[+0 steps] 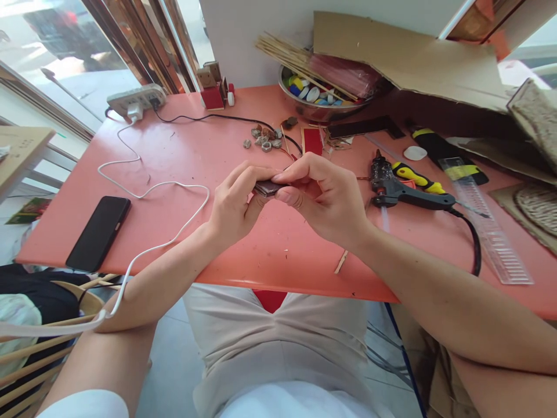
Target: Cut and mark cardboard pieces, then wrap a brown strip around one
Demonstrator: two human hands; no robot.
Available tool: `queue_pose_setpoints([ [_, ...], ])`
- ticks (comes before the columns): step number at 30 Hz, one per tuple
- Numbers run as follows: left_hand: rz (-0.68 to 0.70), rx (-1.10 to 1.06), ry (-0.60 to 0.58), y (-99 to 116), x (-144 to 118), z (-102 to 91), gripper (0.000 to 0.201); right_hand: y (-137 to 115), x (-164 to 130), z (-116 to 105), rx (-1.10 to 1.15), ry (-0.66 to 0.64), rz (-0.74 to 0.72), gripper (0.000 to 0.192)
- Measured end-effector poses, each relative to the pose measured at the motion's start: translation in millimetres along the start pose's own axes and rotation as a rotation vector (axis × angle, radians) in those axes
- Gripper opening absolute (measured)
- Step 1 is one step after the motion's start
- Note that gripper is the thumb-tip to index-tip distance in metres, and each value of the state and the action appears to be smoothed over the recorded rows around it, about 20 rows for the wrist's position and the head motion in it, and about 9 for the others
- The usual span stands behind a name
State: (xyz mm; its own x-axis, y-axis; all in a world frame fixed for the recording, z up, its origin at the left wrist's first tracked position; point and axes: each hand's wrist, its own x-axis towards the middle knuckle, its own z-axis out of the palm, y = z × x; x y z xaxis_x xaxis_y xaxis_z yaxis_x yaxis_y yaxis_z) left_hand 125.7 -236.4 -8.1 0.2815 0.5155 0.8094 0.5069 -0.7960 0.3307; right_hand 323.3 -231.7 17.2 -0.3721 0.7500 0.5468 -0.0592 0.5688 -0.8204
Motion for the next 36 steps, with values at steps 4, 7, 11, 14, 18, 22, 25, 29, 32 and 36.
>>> queue_pose_setpoints([
  [4,-0.042,0.038,-0.031,2.8,-1.9,-2.8,0.040,-2.7,0.9,-0.1,0.021,-0.008,0.017,0.051],
  [7,-0.052,0.038,-0.037,2.7,-1.8,-3.8,0.043,-2.7,1.5,-0.8,0.034,-0.010,0.035,0.053],
  [11,-0.016,-0.012,-0.041,0.5,2.4,-1.6,0.047,0.4,2.5,-1.4,0.041,0.018,0.046,0.053],
  [14,0.065,-0.107,-0.024,0.1,6.6,-1.9,0.057,4.1,2.2,0.9,0.083,0.017,0.044,0.052],
  [18,0.065,-0.061,-0.025,1.4,9.3,-7.0,0.056,9.2,-1.6,7.1,0.083,0.040,0.029,0.050],
  [22,0.044,-0.022,-0.052,-0.3,8.6,-10.9,0.073,11.7,-6.2,10.4,0.066,0.059,-0.023,0.043],
  [25,0.058,-0.017,-0.070,-4.4,7.7,-11.1,0.076,11.8,-7.6,10.2,0.031,0.071,-0.035,0.043],
  [29,0.071,-0.040,-0.100,-8.8,7.0,-9.8,0.071,11.0,-7.5,9.2,0.021,0.086,-0.029,0.043],
  [32,0.065,-0.068,-0.089,-9.2,6.3,-8.9,0.064,9.3,-7.2,9.3,0.034,0.105,-0.002,0.045],
  [36,0.023,-0.106,-0.100,-6.8,5.2,-8.7,0.063,6.4,-7.2,10.6,0.062,0.124,0.005,0.043],
])
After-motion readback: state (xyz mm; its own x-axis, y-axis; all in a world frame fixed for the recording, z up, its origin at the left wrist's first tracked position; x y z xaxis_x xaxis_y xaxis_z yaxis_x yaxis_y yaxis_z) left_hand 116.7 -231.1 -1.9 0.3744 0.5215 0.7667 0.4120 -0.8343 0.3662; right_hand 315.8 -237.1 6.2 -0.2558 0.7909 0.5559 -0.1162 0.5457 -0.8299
